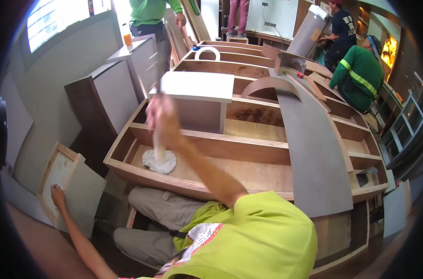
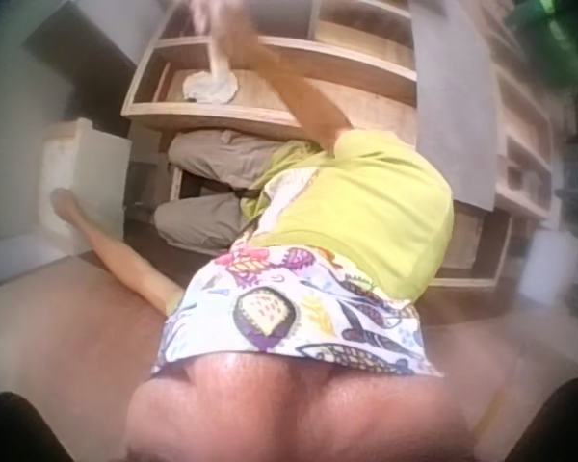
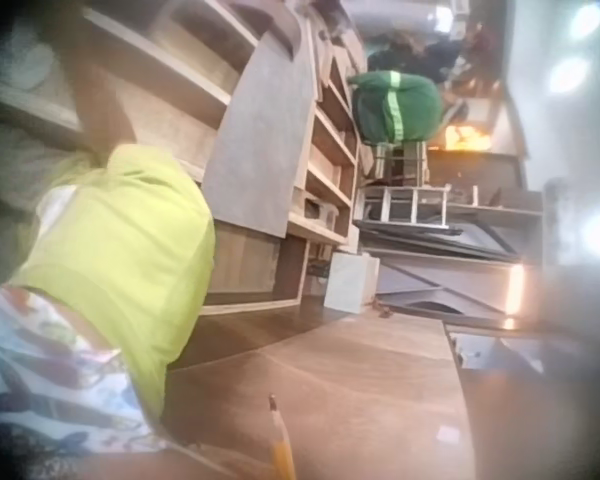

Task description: The person assembles wooden cabinet components by hand and using a tool, applying pressure to joints and checking the alignment of the panels while sitting on the floor.

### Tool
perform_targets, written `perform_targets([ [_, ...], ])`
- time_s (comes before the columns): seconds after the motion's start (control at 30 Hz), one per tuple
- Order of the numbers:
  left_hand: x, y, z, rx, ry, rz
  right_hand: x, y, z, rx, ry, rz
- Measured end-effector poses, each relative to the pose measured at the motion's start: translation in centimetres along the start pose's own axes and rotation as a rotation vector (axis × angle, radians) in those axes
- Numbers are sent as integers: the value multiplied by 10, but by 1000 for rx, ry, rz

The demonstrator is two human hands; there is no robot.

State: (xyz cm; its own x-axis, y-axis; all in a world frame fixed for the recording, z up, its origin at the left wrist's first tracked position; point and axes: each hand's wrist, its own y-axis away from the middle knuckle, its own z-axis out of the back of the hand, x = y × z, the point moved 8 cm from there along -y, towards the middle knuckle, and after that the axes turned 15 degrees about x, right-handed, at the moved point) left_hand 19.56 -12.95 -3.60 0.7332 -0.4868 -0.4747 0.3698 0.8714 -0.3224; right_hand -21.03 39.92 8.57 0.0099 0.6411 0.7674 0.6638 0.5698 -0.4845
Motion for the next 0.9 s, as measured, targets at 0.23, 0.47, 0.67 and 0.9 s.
perform_targets([
  [0.23,-11,-11,-26,39,-6,-5,67,-178,271,-111,-284,-255],
  [0.47,-5,1,-6,11,-52,-32,77,-199,330,-421,113,-250],
  [0.67,1,-8,-11,2,17,-82,65,-191,229,-92,243,-129],
  [0.9,-92,63,51,-312,352,-146,-52,-27,-19,455,360,-347],
])
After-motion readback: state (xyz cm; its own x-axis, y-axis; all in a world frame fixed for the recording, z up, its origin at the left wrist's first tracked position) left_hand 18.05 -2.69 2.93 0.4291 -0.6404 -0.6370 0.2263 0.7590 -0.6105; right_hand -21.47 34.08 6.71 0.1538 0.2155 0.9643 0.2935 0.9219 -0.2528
